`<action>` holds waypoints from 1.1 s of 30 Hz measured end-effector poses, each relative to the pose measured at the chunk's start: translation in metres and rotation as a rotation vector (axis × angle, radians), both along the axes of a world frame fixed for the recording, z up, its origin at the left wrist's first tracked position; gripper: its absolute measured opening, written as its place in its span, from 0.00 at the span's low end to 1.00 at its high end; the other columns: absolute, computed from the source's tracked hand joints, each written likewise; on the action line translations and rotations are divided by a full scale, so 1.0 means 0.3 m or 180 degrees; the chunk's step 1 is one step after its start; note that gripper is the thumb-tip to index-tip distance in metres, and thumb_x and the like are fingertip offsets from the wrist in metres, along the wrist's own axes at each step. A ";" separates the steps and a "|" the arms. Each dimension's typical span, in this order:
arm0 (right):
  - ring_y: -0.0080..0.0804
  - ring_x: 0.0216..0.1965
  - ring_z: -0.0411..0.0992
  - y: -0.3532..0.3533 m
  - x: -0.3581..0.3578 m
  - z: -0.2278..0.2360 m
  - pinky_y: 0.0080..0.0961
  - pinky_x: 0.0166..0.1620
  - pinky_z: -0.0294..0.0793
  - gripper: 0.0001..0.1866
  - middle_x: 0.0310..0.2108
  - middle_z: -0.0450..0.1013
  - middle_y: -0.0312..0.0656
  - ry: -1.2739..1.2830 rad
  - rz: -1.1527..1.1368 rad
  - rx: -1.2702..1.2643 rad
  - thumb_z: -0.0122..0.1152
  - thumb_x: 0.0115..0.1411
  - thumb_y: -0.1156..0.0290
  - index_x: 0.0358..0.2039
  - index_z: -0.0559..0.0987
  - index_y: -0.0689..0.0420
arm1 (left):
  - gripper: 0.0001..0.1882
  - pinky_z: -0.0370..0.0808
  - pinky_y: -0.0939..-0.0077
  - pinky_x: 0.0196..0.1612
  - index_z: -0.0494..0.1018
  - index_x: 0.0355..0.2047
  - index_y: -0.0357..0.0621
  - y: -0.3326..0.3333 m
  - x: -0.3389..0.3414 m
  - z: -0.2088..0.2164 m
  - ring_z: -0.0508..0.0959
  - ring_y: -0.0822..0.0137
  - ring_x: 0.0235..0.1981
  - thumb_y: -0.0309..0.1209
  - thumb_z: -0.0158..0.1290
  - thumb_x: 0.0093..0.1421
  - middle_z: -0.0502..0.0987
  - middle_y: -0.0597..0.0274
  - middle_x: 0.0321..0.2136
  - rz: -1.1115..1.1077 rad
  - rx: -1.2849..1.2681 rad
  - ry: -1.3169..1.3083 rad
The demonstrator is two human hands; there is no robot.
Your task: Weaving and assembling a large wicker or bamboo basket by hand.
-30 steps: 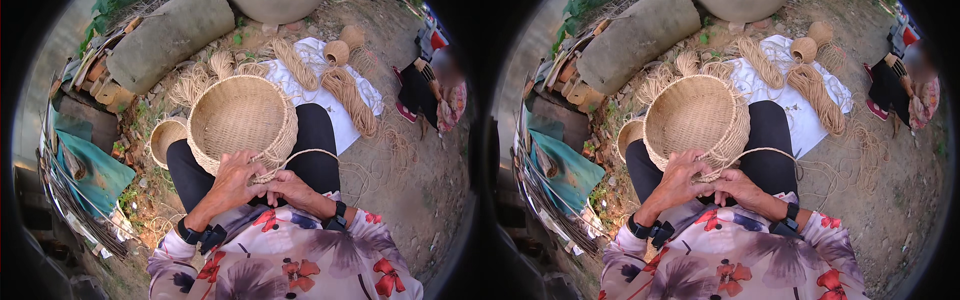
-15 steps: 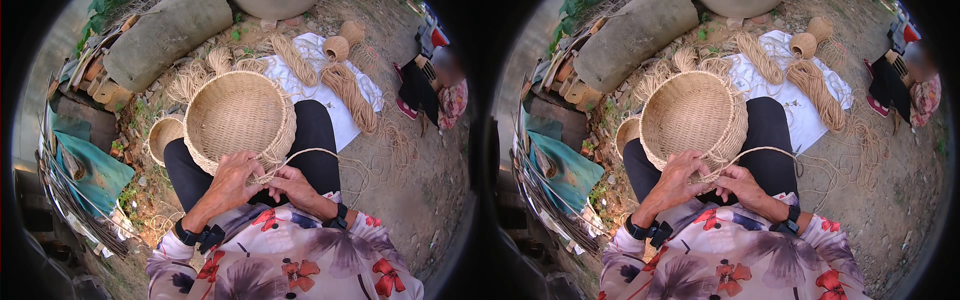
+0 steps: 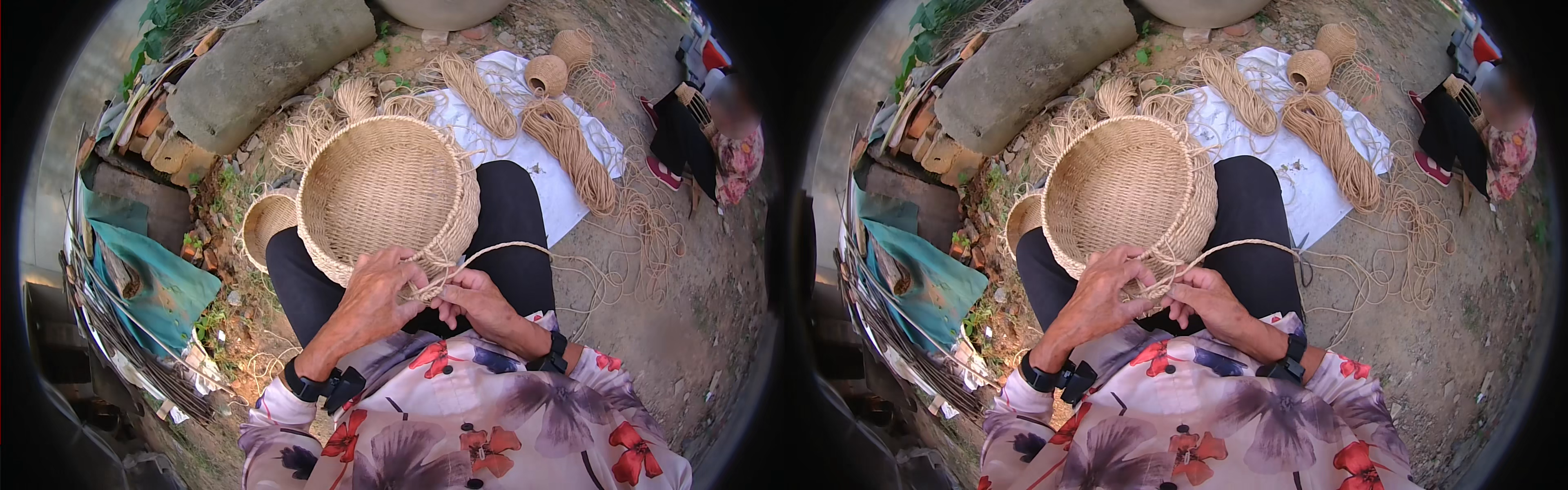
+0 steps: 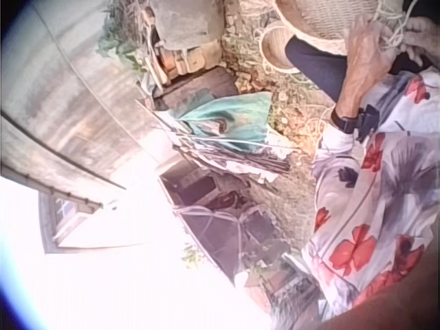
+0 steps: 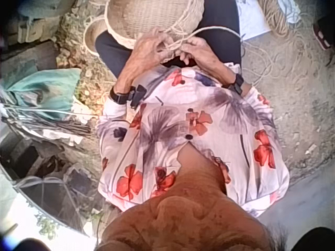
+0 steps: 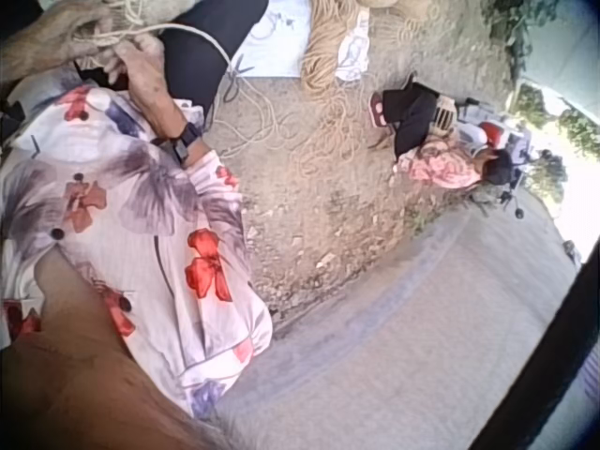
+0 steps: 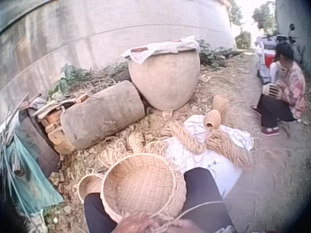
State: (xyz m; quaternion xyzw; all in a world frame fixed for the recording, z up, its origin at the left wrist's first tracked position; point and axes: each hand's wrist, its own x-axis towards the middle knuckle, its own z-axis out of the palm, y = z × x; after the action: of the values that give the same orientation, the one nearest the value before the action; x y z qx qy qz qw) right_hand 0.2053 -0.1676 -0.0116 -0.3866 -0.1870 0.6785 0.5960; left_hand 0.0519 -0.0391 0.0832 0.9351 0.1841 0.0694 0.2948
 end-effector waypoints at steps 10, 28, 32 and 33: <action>0.21 0.24 0.75 0.007 -0.012 -0.009 0.17 0.24 0.76 0.09 0.30 0.75 0.39 0.0116 -0.0071 0.0063 0.54 0.66 0.70 0.41 0.74 0.62 | 0.09 0.66 0.59 0.47 0.75 0.32 0.42 0.011 0.000 -0.025 0.73 0.51 0.45 0.30 0.60 0.51 0.74 0.52 0.41 0.0017 -0.0025 -0.0214; 0.32 0.33 0.77 -0.013 -0.003 -0.010 0.26 0.38 0.78 0.06 0.34 0.77 0.48 0.1354 -0.0119 0.0244 0.52 0.64 0.75 0.39 0.74 0.64 | 0.05 0.70 0.59 0.36 0.74 0.28 0.43 -0.003 0.025 -0.037 0.76 0.52 0.34 0.26 0.57 0.49 0.75 0.56 0.30 0.0109 0.0047 -0.0392; 0.33 0.35 0.76 -0.018 0.000 -0.025 0.29 0.41 0.75 0.08 0.33 0.77 0.46 0.1395 -0.0079 0.0314 0.53 0.61 0.77 0.40 0.77 0.63 | 0.06 0.70 0.64 0.39 0.75 0.30 0.44 -0.007 0.017 -0.046 0.76 0.55 0.35 0.27 0.57 0.50 0.75 0.57 0.33 0.0102 0.0181 -0.0428; 0.34 0.36 0.75 -0.017 0.000 -0.026 0.29 0.43 0.74 0.09 0.34 0.76 0.46 0.1410 -0.0041 0.0362 0.53 0.60 0.76 0.40 0.77 0.64 | 0.06 0.70 0.64 0.39 0.75 0.30 0.44 -0.010 0.016 -0.040 0.76 0.55 0.35 0.27 0.57 0.50 0.75 0.57 0.33 0.0100 0.0188 -0.0426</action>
State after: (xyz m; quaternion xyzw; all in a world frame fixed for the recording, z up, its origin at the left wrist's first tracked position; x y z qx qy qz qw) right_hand 0.2054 -0.1726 -0.0196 -0.1952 -0.0870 0.7314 0.6477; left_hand 0.0565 -0.0421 0.0713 0.9336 0.1765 0.1418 0.2776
